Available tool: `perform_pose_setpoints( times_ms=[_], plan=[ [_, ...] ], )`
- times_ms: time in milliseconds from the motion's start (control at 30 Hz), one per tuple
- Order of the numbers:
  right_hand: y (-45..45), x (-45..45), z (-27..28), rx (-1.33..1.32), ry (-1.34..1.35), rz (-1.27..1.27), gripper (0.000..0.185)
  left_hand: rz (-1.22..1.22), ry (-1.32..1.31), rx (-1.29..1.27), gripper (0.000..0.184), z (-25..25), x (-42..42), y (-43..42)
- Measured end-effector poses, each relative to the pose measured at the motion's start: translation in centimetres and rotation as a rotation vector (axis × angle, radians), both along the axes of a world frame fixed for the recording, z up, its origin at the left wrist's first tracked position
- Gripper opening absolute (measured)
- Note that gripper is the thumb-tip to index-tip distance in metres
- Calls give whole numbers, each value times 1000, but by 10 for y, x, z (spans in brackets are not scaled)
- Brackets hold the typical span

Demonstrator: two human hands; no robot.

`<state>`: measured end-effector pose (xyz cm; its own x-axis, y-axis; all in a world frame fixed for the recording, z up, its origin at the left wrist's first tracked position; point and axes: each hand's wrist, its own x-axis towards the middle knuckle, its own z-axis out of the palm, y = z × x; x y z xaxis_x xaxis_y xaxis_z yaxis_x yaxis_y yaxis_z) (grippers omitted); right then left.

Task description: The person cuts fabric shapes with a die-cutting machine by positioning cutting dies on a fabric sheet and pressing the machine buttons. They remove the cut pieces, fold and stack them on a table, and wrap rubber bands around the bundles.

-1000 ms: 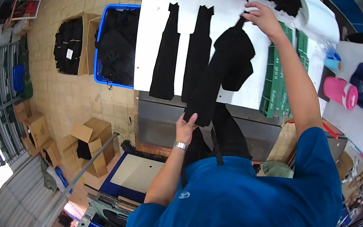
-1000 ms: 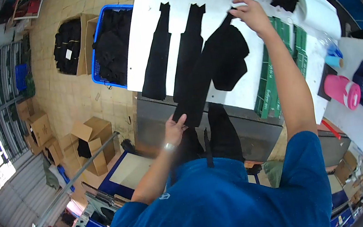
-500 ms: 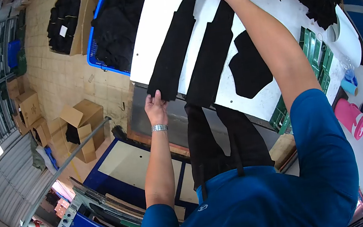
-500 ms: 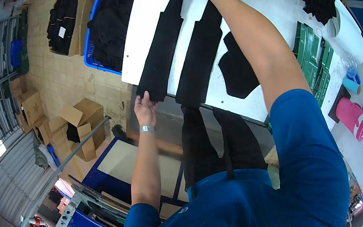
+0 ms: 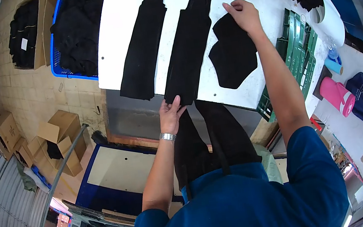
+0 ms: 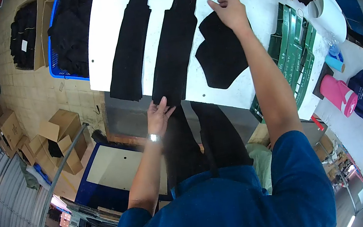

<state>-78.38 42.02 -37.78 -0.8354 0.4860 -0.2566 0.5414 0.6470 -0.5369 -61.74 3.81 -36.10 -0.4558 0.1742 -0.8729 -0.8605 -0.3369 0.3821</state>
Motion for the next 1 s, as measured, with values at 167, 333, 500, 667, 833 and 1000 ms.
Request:
perform_pose_setpoints(
  times_ms=[167, 333, 500, 667, 833, 1000],
  plan=[
    [-53, -52, 19, -23, -64, -48, 67, -72, -65, -260, 30, 11, -7, 12],
    [-83, -44, 11, -8, -25, -178, 77, 128, -85, -59, 26, 62, -18, 25],
    [-112, 59, 56, -675, -124, -454, 70, 130, -72, 11, 33, 130, -48, 36],
    [-149, 98, 29, -1783, -263, -935, 73, 111, -41, 38, 39, 163, -56, 42],
    [-129, 33, 26, -1792, 94, -858, 50, -21, 72, 29, 47, 192, -34, 36],
    [-42, 0, 59, -1588, 179, -473, 34, -359, 176, -45, 48, 170, -4, 37]
  ],
)
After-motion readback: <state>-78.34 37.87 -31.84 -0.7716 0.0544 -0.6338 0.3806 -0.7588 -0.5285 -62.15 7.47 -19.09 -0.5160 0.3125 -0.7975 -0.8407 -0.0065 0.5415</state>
